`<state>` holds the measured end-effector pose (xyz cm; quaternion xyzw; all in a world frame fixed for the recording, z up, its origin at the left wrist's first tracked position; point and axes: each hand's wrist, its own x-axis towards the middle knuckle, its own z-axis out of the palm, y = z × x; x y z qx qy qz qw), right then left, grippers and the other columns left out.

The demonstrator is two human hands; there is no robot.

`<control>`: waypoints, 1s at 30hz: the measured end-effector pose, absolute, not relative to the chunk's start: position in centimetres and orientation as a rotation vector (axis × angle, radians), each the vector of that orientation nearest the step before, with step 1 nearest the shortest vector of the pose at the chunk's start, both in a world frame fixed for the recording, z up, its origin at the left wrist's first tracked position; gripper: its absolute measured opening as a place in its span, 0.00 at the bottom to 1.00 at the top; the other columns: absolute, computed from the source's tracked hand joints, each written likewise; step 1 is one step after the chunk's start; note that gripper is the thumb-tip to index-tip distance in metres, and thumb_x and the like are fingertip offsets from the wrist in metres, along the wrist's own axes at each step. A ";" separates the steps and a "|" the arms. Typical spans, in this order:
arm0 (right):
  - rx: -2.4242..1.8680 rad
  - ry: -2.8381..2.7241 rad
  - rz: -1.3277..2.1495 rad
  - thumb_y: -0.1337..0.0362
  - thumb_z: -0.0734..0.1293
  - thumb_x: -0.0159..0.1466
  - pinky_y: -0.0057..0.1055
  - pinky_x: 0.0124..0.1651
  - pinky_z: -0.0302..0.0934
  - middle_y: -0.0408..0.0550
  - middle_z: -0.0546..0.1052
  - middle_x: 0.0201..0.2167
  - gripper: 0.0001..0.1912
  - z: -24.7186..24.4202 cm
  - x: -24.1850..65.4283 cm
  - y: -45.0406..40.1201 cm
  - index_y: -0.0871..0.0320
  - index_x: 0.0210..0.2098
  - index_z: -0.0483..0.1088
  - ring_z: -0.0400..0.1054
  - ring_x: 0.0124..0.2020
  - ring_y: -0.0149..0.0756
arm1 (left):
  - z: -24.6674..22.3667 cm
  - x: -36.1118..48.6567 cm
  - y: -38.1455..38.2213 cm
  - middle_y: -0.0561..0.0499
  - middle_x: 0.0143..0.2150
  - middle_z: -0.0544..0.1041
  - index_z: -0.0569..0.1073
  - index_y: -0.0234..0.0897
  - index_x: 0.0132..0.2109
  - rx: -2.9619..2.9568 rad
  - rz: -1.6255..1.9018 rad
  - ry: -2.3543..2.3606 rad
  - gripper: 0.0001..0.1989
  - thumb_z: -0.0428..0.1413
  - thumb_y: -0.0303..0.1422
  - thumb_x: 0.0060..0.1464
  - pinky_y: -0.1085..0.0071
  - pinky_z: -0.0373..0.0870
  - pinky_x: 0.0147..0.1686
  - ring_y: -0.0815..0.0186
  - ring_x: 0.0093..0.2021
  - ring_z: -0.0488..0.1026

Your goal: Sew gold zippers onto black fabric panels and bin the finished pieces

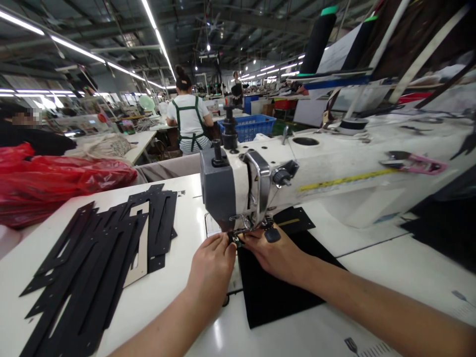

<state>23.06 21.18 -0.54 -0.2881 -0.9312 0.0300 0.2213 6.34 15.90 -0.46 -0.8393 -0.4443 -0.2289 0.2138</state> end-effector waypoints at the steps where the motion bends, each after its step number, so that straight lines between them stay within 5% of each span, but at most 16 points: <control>1: -0.793 -2.571 0.081 0.74 0.58 0.61 0.39 0.47 0.57 0.52 0.76 0.36 0.10 -0.5 23.0 21.2 0.60 0.34 0.69 0.68 0.41 0.41 | -0.5 6.4 15.9 0.39 0.35 0.78 0.72 0.29 0.33 -2.325 -0.641 -1.232 0.13 0.43 0.19 0.54 0.61 0.75 0.40 0.59 0.36 0.76; 30: -0.762 -2.347 0.042 0.72 0.59 0.59 0.35 0.45 0.55 0.46 0.74 0.36 0.08 -1.1 22.4 20.8 0.56 0.33 0.67 0.64 0.40 0.37 | -2.2 5.2 16.4 0.42 0.35 0.79 0.72 0.32 0.34 -2.235 -0.728 -1.149 0.16 0.40 0.20 0.57 0.62 0.76 0.36 0.59 0.35 0.77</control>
